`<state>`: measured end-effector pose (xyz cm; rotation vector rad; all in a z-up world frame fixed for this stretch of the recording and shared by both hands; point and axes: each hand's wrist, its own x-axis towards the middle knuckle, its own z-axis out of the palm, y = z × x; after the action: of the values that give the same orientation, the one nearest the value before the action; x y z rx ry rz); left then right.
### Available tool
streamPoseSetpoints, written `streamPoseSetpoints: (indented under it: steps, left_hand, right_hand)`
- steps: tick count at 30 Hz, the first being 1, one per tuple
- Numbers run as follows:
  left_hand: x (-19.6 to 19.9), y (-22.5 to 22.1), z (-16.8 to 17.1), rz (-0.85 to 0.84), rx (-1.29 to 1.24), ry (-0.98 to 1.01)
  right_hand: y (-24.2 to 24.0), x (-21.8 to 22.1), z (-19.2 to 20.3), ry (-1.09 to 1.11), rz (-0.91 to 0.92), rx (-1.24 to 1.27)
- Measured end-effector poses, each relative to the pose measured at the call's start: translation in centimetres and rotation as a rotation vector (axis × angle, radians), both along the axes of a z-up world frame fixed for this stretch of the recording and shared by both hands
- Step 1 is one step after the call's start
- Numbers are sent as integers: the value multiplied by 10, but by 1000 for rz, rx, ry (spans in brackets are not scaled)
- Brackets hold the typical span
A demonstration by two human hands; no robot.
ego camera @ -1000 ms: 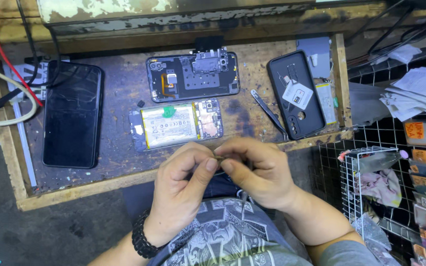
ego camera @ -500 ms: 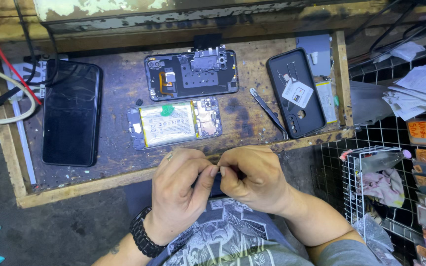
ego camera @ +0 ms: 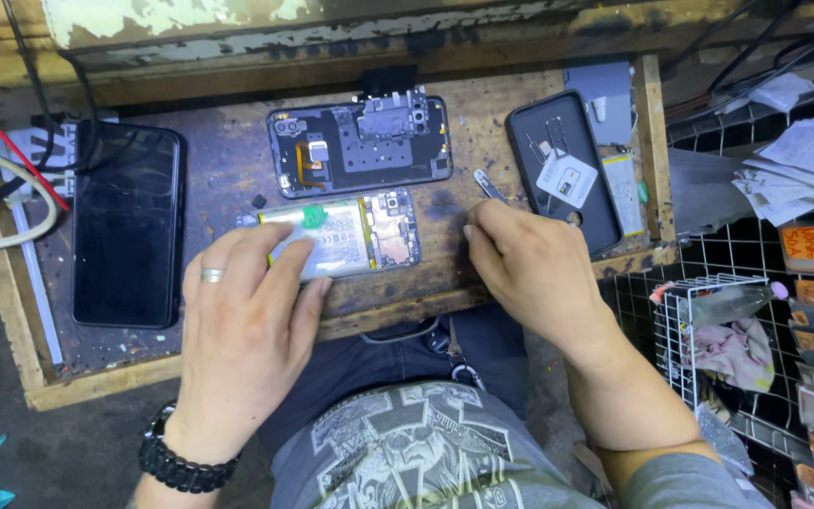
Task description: The person repairs a mobile phone by hand, handling the battery, internal circuitry, and back housing while using a small tool at a workbench.
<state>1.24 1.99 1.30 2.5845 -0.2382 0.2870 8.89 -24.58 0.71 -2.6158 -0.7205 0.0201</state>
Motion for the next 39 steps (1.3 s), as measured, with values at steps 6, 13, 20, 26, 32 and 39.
streamPoseSetpoints:
  steps: [6, 13, 20, 26, 32, 39]
  left_hand:
    - [15, 8, -3, -133, 159, 74]
    - [18, 13, -5, -136, 47, 129]
    - [23, 18, -5, -163, 46, 150]
    - [25, 20, -5, -171, 42, 150]
    - [26, 20, -5, -169, 46, 146]
    - [26, 21, -5, -171, 42, 147]
  right_hand:
    - [17, 8, -6, -113, 48, -42]
    - [30, 16, 7, -72, 209, 86]
    - [56, 19, 3, -53, 312, -1]
    - [57, 18, 1, -92, 337, -58]
    - [59, 18, 3, -156, 373, -141]
    - [63, 14, -1, -176, 369, -139]
